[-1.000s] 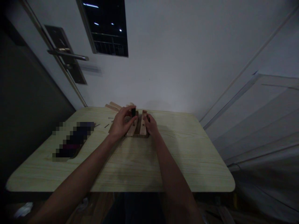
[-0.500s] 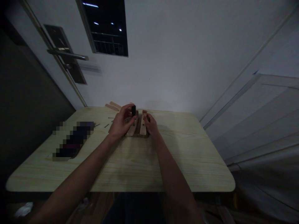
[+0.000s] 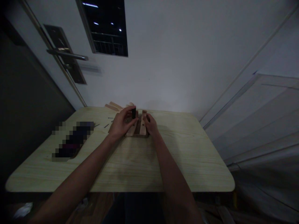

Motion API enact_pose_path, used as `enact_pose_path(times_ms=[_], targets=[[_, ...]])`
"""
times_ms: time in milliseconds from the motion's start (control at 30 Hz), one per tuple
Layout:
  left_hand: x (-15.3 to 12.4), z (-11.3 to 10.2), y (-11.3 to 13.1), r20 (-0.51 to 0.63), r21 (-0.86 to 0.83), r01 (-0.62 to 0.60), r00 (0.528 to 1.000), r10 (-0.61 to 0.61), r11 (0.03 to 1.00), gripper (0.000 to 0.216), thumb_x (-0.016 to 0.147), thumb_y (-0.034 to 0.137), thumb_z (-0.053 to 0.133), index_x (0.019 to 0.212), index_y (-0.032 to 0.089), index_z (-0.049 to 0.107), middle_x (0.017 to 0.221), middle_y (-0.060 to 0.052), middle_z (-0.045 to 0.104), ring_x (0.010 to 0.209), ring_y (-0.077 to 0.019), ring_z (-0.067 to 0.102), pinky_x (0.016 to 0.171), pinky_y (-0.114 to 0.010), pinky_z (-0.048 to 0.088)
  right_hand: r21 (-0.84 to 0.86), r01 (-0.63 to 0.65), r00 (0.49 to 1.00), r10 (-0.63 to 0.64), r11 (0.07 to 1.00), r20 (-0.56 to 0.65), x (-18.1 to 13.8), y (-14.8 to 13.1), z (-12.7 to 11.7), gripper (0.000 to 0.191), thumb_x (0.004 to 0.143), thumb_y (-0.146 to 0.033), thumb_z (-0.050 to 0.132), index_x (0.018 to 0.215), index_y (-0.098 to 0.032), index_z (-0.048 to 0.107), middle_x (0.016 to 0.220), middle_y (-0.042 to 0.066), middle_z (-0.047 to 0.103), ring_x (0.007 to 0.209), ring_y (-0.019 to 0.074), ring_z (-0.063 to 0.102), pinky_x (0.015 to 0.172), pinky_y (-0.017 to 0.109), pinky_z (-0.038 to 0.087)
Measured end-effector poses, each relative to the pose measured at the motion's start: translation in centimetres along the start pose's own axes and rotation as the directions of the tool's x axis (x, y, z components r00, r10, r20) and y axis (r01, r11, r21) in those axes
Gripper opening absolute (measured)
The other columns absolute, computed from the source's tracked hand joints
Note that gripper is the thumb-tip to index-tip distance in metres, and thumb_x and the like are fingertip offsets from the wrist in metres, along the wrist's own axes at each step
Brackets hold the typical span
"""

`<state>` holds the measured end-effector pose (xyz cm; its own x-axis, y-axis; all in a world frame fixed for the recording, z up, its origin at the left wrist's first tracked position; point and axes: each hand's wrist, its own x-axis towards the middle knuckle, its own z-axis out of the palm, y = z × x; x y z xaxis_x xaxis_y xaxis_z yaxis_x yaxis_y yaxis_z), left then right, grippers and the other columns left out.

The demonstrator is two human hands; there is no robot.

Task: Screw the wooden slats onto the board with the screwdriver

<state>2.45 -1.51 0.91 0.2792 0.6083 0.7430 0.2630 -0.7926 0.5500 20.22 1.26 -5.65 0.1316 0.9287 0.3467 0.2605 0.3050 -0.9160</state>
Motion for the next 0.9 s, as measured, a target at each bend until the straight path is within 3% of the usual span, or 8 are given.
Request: enact_pose_path(times_ms=[267,900], targets=[[0.08,0.06,0.06,-0.08,0.123,-0.03,0.996,0.04,0.992,0.039,0.09,0.027,0.07,0.127,0.027,0.059,0.102,-0.003,0.064,0.084,-0.0152,0.06,0.079,-0.03,0.055,-0.001,-0.009,1.0,0.009,1.0,0.002,-0.22,-0.19,-0.01,0.038,0.085,-0.06,0.052,0.086,-0.023,0.057,0.089,0.004,0.066,0.083,0.0199,0.059,0.082,0.037,0.048],[0.06,0.17,0.17,-0.07,-0.009,0.022,0.997,-0.023,1.0,0.039,0.09,0.026,0.066,0.128,0.024,0.06,0.117,-0.007,0.069,0.089,-0.0144,0.065,0.083,-0.03,0.057,0.002,-0.007,1.0,0.007,1.0,0.002,-0.19,-0.37,-0.06,0.041,0.083,-0.063,0.053,0.086,-0.023,0.057,0.088,0.004,0.065,0.082,0.0193,0.058,0.08,0.035,0.047]])
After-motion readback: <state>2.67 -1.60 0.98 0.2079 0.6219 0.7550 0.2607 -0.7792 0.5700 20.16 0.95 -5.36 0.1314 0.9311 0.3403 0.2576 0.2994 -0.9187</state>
